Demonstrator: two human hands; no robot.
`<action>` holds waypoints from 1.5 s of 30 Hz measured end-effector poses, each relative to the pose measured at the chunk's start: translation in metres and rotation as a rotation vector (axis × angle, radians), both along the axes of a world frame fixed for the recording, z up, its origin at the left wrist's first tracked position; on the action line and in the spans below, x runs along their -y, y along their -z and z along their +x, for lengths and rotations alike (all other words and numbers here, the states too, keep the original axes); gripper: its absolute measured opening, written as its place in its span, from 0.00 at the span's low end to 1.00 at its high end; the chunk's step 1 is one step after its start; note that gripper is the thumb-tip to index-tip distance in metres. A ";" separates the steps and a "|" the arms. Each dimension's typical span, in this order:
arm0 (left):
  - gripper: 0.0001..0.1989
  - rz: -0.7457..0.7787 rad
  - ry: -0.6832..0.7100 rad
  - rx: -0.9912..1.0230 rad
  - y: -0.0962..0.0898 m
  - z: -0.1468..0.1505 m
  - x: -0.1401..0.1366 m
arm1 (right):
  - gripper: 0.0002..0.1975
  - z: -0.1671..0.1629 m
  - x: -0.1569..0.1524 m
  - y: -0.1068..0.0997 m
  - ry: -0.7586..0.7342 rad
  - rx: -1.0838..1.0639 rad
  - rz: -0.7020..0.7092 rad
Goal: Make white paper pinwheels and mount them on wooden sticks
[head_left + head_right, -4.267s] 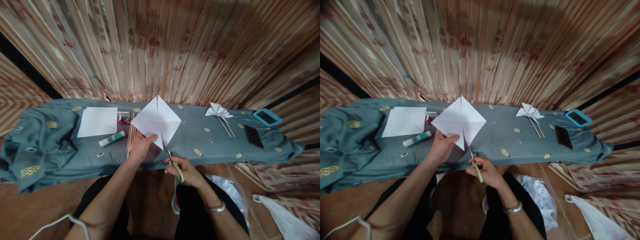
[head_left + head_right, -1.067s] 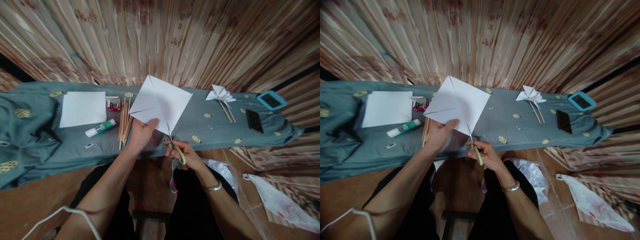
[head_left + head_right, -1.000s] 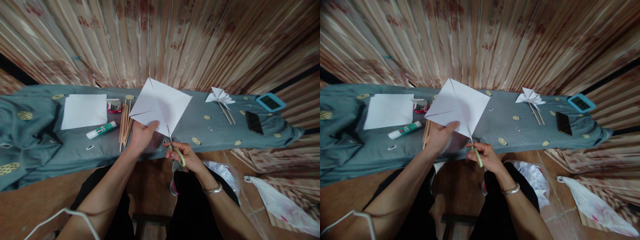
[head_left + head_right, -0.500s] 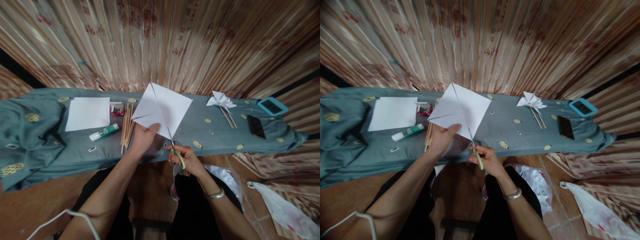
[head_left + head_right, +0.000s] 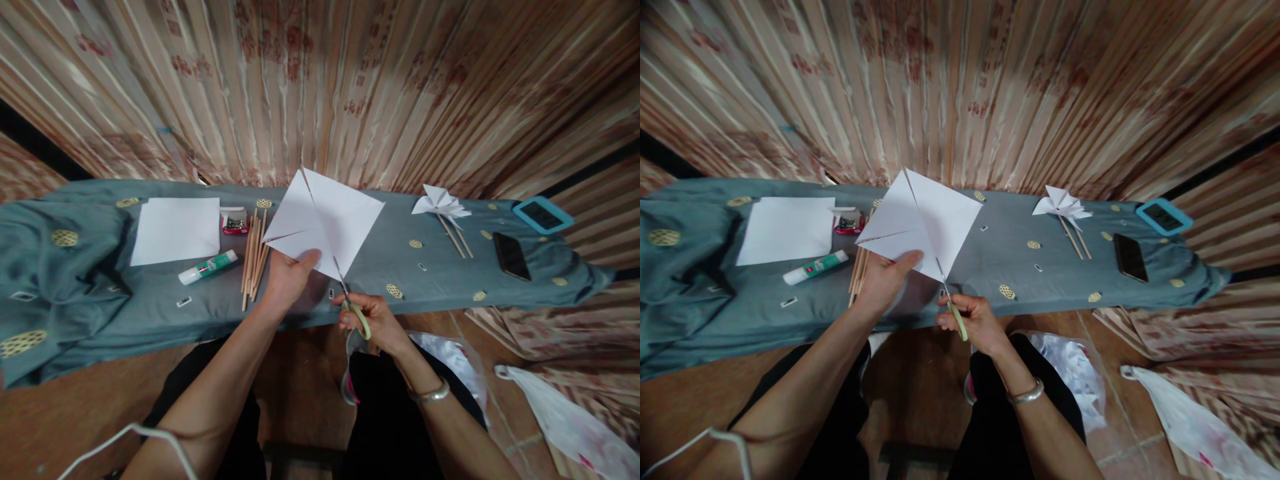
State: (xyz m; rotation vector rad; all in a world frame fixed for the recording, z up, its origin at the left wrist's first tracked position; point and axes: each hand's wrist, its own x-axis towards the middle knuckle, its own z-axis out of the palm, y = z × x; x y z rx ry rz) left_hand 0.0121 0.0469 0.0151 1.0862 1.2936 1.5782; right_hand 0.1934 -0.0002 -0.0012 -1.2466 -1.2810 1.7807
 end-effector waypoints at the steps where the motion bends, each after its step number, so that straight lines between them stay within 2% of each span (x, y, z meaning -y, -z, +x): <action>1: 0.13 -0.010 0.016 -0.001 0.000 0.000 0.000 | 0.22 0.000 0.000 0.000 -0.003 0.000 0.007; 5: 0.11 -0.037 0.084 -0.014 -0.001 0.001 0.003 | 0.22 0.000 -0.001 0.000 -0.012 -0.004 0.046; 9: 0.08 -0.050 0.070 -0.033 -0.003 0.002 0.004 | 0.23 -0.001 -0.002 0.001 -0.006 -0.017 0.028; 18: 0.11 -0.065 0.083 -0.003 -0.003 0.003 0.004 | 0.22 -0.003 -0.001 0.001 0.029 -0.018 0.017; 25: 0.07 -0.076 0.125 0.003 -0.001 0.005 0.006 | 0.22 -0.004 -0.002 -0.005 0.039 -0.001 0.067; 40: 0.08 -0.093 0.174 0.023 0.002 0.008 0.009 | 0.22 -0.003 -0.003 -0.004 0.040 0.021 0.094; 45: 0.09 -0.093 0.174 0.018 0.002 0.008 0.010 | 0.22 -0.002 -0.003 -0.002 0.059 0.012 0.057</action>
